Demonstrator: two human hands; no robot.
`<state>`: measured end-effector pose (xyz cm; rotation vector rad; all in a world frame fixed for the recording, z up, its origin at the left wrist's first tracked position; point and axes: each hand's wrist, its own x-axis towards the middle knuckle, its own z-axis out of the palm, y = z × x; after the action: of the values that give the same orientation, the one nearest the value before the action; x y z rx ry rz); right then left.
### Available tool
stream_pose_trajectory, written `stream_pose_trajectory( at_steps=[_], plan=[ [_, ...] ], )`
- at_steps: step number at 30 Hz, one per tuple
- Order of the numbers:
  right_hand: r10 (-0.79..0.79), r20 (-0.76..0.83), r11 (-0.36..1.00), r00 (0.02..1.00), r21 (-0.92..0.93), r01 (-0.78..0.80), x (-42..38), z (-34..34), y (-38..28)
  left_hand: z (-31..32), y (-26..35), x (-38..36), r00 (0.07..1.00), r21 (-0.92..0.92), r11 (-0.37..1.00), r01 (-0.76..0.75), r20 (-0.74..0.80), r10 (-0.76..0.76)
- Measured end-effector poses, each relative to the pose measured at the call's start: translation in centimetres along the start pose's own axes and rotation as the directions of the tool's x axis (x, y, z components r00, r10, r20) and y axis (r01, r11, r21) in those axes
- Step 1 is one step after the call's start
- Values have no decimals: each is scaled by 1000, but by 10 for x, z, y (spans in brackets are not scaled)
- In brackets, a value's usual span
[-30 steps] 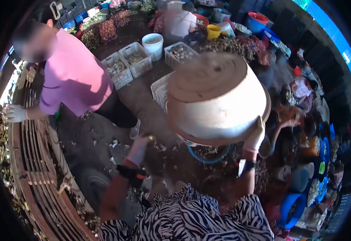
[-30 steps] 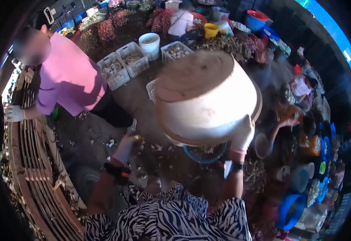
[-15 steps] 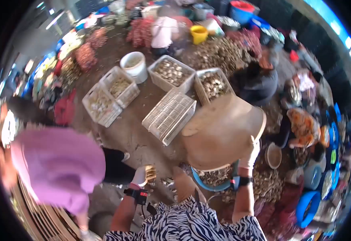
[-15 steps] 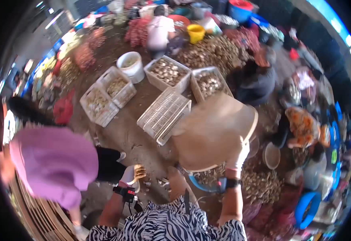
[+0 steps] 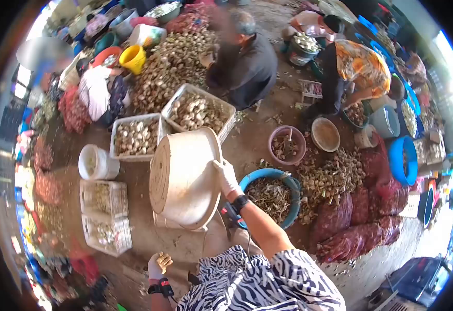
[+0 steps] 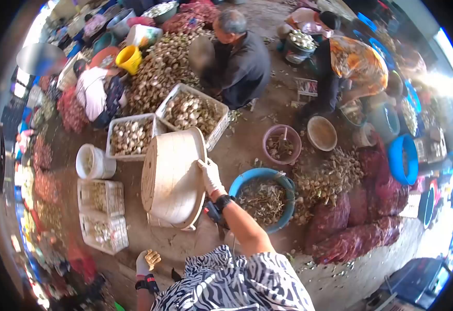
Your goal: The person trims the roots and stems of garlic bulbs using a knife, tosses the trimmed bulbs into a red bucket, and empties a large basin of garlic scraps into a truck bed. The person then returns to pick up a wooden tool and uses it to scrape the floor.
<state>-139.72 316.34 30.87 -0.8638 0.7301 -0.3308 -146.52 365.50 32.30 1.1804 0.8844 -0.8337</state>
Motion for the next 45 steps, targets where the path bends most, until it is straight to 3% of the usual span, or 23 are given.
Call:
stream_pose_trajectory(
  at_steps=[2,5,8,13,17,19,21,23,24,25,28,29,31,33,38,39,41,43,45],
  plan=[
    [9,-23,997,1000,-76,-11,1,-5,-69,35,42,20,1000,-15,1000,-4,26,5],
    [-127,-74,958,989,-266,103,6,-47,-146,90,97,66,999,62,997,-35,33,33],
    [-142,-235,946,962,-317,62,-26,-57,-234,155,154,93,973,246,943,-226,110,204],
    [-382,-338,899,860,-350,262,-27,-117,-273,283,214,126,964,411,881,-233,218,152],
    [-472,-475,869,743,-393,300,13,-138,-310,374,228,143,943,507,813,-285,298,145],
    [-492,-498,842,714,-481,245,38,-157,-342,411,232,152,907,632,675,-380,397,139],
    [-540,-488,822,686,-481,305,67,-172,-380,446,233,166,901,650,648,-397,411,140],
    [-619,-436,758,653,-549,352,100,-184,-427,476,233,203,854,699,495,-516,467,231],
    [-579,-501,797,643,-515,316,118,-190,-452,500,234,211,859,705,492,-511,442,259],
    [-612,-465,774,640,-517,365,137,-192,-479,546,237,219,856,699,495,-516,444,266],
    [-631,-461,756,624,-548,359,188,-200,-556,646,237,202,917,563,746,-355,364,161],
    [-638,-455,748,621,-557,361,210,-201,-586,694,238,197,915,555,752,-355,371,158],
    [-702,-407,681,585,-624,383,248,-189,-634,767,245,179,869,632,705,-321,493,-46],
    [-712,-389,661,585,-653,370,293,-179,-683,823,242,186,798,704,475,-527,602,-6],
    [-784,-310,587,538,-651,481,414,-171,-789,961,253,164,764,606,693,-391,633,-123],
    [-798,-294,573,527,-641,511,442,-169,-808,992,257,159,766,654,578,-488,639,-76],
    [-824,-206,528,528,-616,584,495,-163,-846,1046,263,158,683,559,698,-448,718,-137],
    [-864,-194,466,464,-654,596,548,-155,-884,1106,275,156,637,543,713,-444,751,-175],
    [-795,-176,572,581,-537,620,601,-129,-911,1160,301,145,596,524,723,-449,779,-195]
  ],
)
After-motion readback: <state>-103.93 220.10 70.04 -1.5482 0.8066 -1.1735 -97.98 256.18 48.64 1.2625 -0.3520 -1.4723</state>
